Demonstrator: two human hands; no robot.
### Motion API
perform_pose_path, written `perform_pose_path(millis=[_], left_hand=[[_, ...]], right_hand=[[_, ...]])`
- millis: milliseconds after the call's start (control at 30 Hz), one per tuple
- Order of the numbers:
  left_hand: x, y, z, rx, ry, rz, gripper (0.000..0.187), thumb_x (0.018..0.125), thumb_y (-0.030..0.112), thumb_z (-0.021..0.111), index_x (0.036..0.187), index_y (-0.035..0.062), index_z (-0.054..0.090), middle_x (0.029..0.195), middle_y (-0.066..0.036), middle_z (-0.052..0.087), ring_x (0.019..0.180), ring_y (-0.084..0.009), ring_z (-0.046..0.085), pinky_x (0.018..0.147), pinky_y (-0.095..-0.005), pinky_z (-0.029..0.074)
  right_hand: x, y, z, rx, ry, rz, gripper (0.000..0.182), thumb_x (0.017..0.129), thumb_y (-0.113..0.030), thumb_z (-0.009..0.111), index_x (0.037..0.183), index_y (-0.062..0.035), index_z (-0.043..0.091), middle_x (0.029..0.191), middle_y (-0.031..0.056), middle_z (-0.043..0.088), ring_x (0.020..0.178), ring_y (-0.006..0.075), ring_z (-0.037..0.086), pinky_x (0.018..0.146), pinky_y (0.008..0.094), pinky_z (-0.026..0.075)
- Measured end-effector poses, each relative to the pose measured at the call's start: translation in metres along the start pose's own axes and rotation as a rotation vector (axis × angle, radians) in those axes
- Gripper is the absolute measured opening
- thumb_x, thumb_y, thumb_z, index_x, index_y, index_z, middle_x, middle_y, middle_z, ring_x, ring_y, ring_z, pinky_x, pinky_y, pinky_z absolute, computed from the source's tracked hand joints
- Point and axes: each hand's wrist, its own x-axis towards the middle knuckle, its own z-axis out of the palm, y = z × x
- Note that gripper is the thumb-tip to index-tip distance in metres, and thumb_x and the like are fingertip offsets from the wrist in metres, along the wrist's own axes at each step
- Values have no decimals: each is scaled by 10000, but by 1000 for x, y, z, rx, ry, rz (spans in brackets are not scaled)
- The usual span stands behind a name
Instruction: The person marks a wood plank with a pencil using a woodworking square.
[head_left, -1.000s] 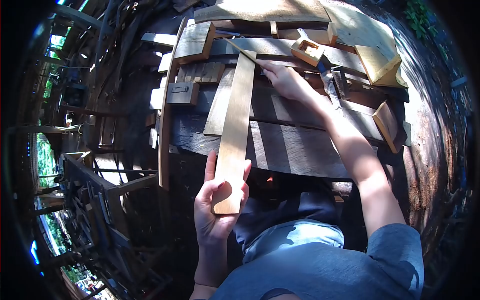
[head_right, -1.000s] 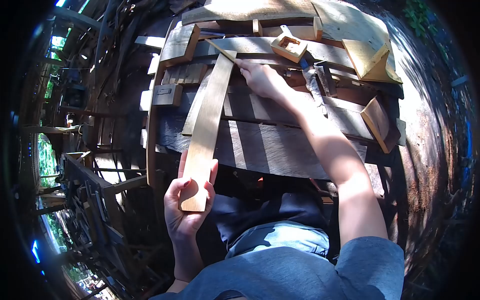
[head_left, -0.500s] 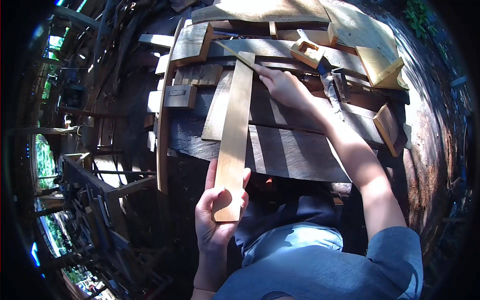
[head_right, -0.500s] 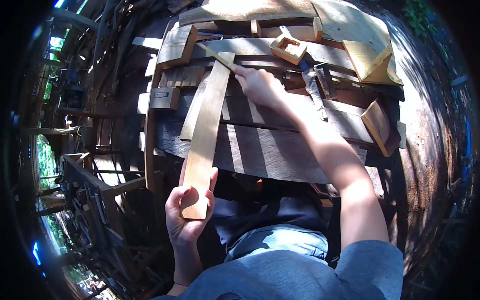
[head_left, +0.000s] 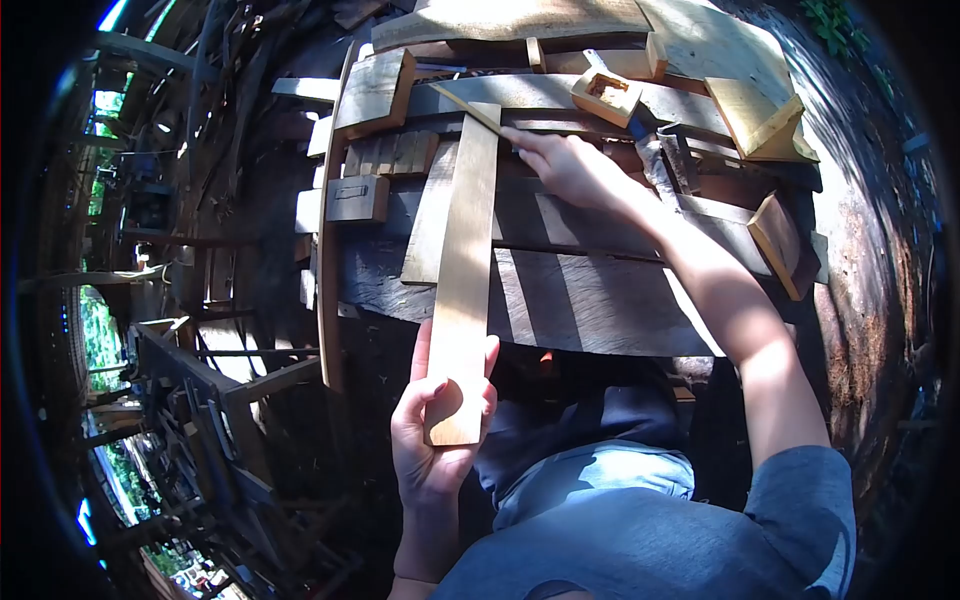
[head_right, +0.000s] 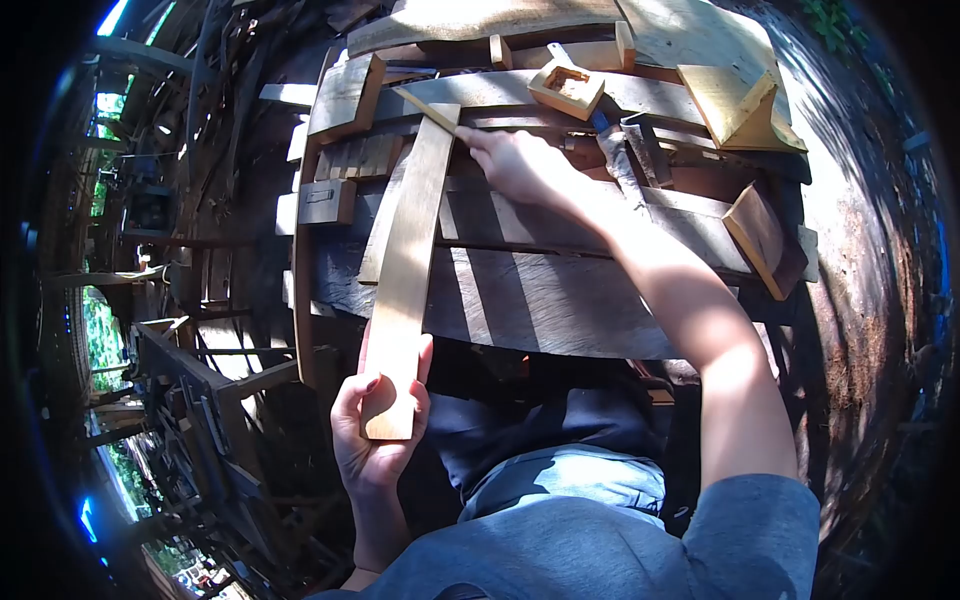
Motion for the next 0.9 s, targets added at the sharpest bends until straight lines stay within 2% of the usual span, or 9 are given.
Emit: perform_pose_path(millis=[33,67,167,267,400,467,533,600,900], left_hand=[[0,1,1,-24,12,-6,759,839,-7,494,1543,185,283,1481,-230,369,1344,-398,444,838,-477,603],[0,1,3,-17,5,-2,759,839,-7,494,1543,185,283,1481,-230,369,1344,-398,444,838,-477,603],[-1,-2,4,-32,-15,-5,758,837,-10,494,1539,192,292,1483,-222,371,1340,-396,449,835,-478,603],[0,-1,2,-30,-14,0,755,834,-10,487,1537,187,295,1483,-223,370,1337,-396,452,836,-474,603],[1,1,-2,1,21,2,752,830,-10,475,1536,185,300,1485,-220,370,1345,-395,447,832,-456,604],[2,1,-2,12,16,-6,751,830,-9,473,1535,184,302,1487,-219,369,1349,-395,444,831,-451,603],[2,2,-3,15,6,3,745,832,-6,479,1533,179,307,1488,-217,369,1358,-396,436,831,-449,601],[2,3,-1,2,11,4,742,834,-4,480,1532,175,306,1487,-217,369,1358,-400,435,832,-449,600],[4,2,-4,7,-24,-5,744,841,-2,482,1536,178,287,1476,-239,367,1338,-412,450,824,-457,604]], right_hand=[[24,22,10,-7,76,-126,411,1011,-262,413,1399,-194,530,1059,255,680,931,407,685,837,482,546],[30,7,-1,-88,-20,95,411,1007,-257,417,1386,-158,540,1073,258,677,931,406,685,850,483,543],[35,11,1,-152,29,49,415,1020,-266,448,1422,-178,501,1056,257,682,937,398,688,833,456,540],[-32,-42,-14,32,9,47,428,1016,-261,464,1441,-228,488,881,269,669,748,391,690,682,458,535],[-63,-50,-11,-103,-83,-22,439,1019,-274,468,1457,-259,471,827,263,653,694,374,675,675,452,517],[-40,-60,-28,9,-182,238,439,1015,-270,465,1453,-252,476,906,272,665,786,394,684,732,459,522],[13,11,17,-27,149,-58,388,1011,-314,440,1371,-244,566,968,246,694,870,431,685,767,510,554],[37,1,5,-190,44,137,405,1011,-332,426,1394,-263,537,1057,238,692,931,427,685,815,498,553],[-88,-65,-6,-337,-101,-110,471,986,-246,495,1454,-289,471,700,180,666,587,348,650,561,484,516]])
